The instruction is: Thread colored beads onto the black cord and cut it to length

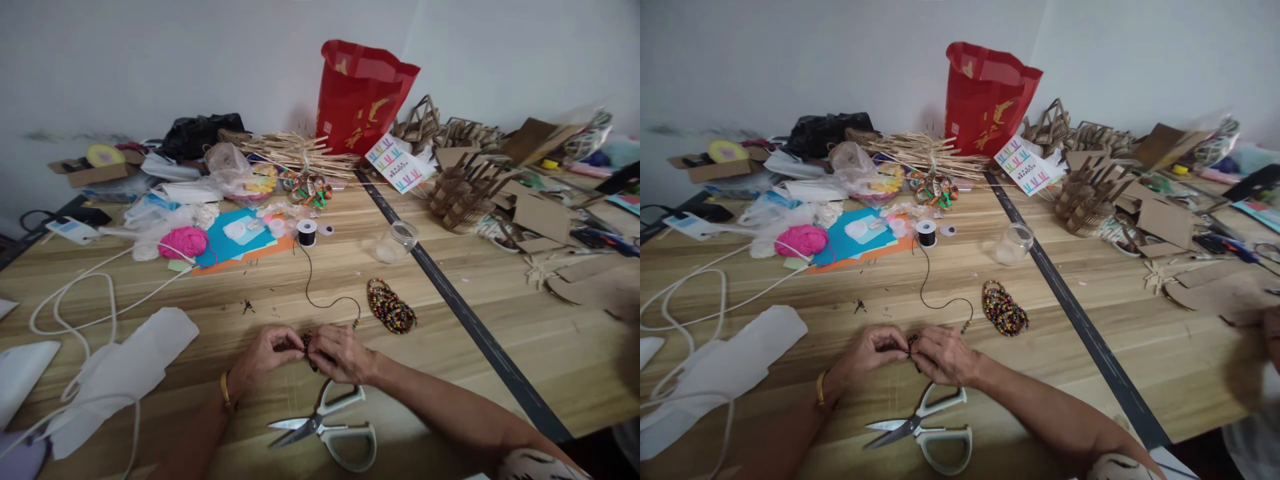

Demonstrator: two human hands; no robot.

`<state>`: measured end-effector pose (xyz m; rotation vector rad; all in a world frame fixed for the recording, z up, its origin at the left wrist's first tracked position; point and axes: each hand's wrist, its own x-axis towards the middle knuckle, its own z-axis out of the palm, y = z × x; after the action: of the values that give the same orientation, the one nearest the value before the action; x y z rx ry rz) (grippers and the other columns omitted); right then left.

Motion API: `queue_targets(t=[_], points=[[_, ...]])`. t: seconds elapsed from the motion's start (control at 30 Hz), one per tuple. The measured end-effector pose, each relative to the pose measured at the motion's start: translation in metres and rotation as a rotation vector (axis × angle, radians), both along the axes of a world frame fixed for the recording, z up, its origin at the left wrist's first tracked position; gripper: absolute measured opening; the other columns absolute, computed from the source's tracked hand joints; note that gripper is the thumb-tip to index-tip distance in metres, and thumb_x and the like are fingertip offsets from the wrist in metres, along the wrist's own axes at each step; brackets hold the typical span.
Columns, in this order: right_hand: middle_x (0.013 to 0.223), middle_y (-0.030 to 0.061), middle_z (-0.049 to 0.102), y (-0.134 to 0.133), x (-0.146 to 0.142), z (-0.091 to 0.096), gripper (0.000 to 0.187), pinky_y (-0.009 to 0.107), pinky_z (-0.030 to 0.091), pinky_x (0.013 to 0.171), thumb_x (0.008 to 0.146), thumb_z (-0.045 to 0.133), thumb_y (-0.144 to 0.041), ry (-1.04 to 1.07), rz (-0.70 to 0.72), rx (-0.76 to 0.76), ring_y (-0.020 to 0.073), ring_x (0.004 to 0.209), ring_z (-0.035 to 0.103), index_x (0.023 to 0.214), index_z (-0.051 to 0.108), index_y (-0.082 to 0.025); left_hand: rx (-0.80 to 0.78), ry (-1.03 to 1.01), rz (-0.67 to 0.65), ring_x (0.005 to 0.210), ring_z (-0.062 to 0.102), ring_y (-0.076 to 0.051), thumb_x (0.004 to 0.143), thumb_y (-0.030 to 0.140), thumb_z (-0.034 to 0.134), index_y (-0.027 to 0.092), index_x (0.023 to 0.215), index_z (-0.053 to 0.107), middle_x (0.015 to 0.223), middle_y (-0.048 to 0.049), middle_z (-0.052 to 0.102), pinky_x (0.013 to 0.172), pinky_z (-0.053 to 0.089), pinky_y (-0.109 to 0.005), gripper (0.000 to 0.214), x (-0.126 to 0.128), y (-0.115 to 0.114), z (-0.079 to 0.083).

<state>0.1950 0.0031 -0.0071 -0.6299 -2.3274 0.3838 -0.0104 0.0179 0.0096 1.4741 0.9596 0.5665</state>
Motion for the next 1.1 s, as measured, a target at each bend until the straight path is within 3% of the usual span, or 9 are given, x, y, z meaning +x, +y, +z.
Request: queue_targets(t=[1.1], points=[[0.075, 0.0047, 0.06, -0.0003, 0.0001, -0.0006, 0.007, 0.025, 0.044, 0.062, 0.09, 0.046, -0.016, 0.011, -0.03, -0.003, 0.015, 0.071, 0.055, 0.086, 0.051, -0.018, -0.01, -0.009, 0.022, 0.067, 0.061, -0.015, 0.067, 0.024, 0.071, 0.013, 0.07, 0.067, 0.07, -0.0037, 0.069, 0.064, 0.047, -0.024, 0.012, -0.0004, 0.0, 0.0017]])
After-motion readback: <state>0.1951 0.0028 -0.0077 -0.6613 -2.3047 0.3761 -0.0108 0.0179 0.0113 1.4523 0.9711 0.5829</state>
